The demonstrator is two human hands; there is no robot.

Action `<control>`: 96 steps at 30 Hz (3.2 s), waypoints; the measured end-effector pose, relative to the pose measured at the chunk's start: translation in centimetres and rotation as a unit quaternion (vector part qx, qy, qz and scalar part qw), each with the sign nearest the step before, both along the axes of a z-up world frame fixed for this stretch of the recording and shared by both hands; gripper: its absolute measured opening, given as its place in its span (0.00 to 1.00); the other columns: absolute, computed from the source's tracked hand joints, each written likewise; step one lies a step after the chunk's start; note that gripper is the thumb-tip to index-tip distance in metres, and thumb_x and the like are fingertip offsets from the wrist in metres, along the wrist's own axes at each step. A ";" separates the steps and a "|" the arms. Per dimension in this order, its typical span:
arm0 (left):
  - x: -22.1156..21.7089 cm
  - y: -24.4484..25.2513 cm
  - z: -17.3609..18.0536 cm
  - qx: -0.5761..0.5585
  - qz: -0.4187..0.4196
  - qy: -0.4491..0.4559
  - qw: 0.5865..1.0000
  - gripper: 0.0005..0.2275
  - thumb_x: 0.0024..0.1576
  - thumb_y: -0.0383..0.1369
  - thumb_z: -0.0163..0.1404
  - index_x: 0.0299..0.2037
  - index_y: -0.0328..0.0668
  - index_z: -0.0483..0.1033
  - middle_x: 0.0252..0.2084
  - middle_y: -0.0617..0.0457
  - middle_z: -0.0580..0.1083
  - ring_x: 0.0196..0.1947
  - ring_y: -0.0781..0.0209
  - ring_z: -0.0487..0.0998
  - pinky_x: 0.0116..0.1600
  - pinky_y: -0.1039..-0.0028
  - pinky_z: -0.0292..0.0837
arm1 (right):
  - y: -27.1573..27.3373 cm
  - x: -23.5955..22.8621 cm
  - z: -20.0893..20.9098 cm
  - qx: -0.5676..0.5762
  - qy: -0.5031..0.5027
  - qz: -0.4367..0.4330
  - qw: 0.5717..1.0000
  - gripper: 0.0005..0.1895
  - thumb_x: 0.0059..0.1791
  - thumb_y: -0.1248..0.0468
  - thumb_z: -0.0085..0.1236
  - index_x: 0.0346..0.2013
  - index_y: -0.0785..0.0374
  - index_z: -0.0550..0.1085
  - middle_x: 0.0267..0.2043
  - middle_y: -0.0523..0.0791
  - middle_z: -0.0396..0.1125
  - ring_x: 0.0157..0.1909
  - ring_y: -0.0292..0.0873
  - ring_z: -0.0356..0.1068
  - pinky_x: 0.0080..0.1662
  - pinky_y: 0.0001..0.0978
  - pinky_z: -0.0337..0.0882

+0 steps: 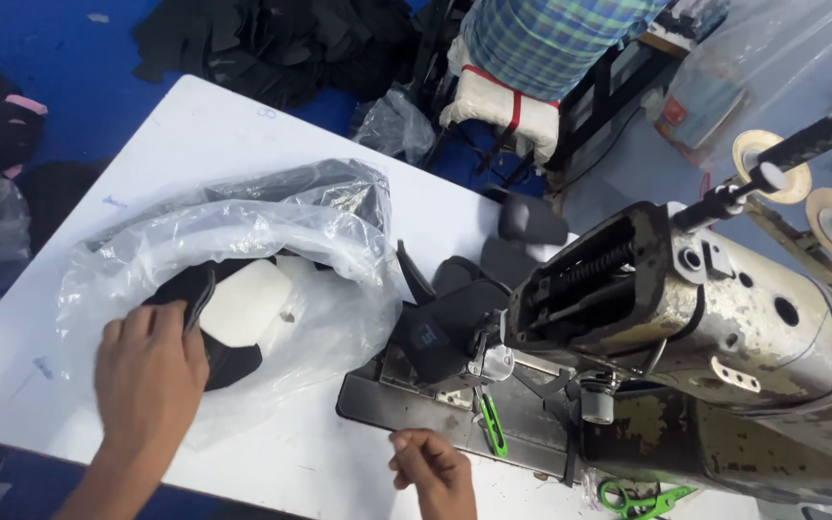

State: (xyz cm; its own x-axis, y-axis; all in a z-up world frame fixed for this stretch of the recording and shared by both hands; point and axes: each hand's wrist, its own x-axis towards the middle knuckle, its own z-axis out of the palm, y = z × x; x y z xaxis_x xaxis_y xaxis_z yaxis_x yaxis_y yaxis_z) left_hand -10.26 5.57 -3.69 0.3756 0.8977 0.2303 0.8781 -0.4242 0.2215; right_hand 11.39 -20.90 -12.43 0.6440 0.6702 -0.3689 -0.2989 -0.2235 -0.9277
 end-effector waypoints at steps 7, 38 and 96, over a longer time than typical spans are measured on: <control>2.7 -8.5 1.0 -0.454 -0.078 -0.465 0.756 0.18 0.53 0.36 0.63 0.49 0.34 0.78 0.40 0.49 0.77 0.36 0.59 0.75 0.39 0.65 0.69 | 1.2 -2.9 2.5 0.101 0.044 0.108 0.988 0.19 0.53 0.58 0.53 0.50 0.73 0.76 0.40 0.51 0.77 0.44 0.44 0.79 0.49 0.38 0.79; 15.5 -7.2 2.6 -0.671 -0.199 -0.494 0.516 0.17 0.51 0.32 0.63 0.46 0.28 0.80 0.36 0.50 0.81 0.34 0.66 0.82 0.41 0.76 0.79 | -2.7 5.0 9.4 -0.043 -0.122 0.004 0.992 0.22 0.47 0.66 0.62 0.55 0.72 0.75 0.36 0.47 0.78 0.39 0.34 0.74 0.44 0.27 0.74; 14.9 2.2 4.1 -0.647 -0.255 -0.333 0.637 0.21 0.45 0.33 0.65 0.48 0.31 0.80 0.40 0.46 0.83 0.40 0.63 0.84 0.50 0.73 0.78 | 6.1 1.1 13.2 0.045 0.024 -0.228 0.972 0.16 0.51 0.59 0.58 0.28 0.71 0.79 0.23 0.50 0.76 0.21 0.42 0.76 0.25 0.30 0.71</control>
State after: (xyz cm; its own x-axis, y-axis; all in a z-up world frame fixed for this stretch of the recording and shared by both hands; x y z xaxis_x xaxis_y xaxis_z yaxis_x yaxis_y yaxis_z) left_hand 4.61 7.80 0.41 0.9001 0.2977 -0.3182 0.2284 0.2995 0.9264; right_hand 12.52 -14.79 0.72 0.8648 0.3508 -0.3593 -0.3919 0.0241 -0.9197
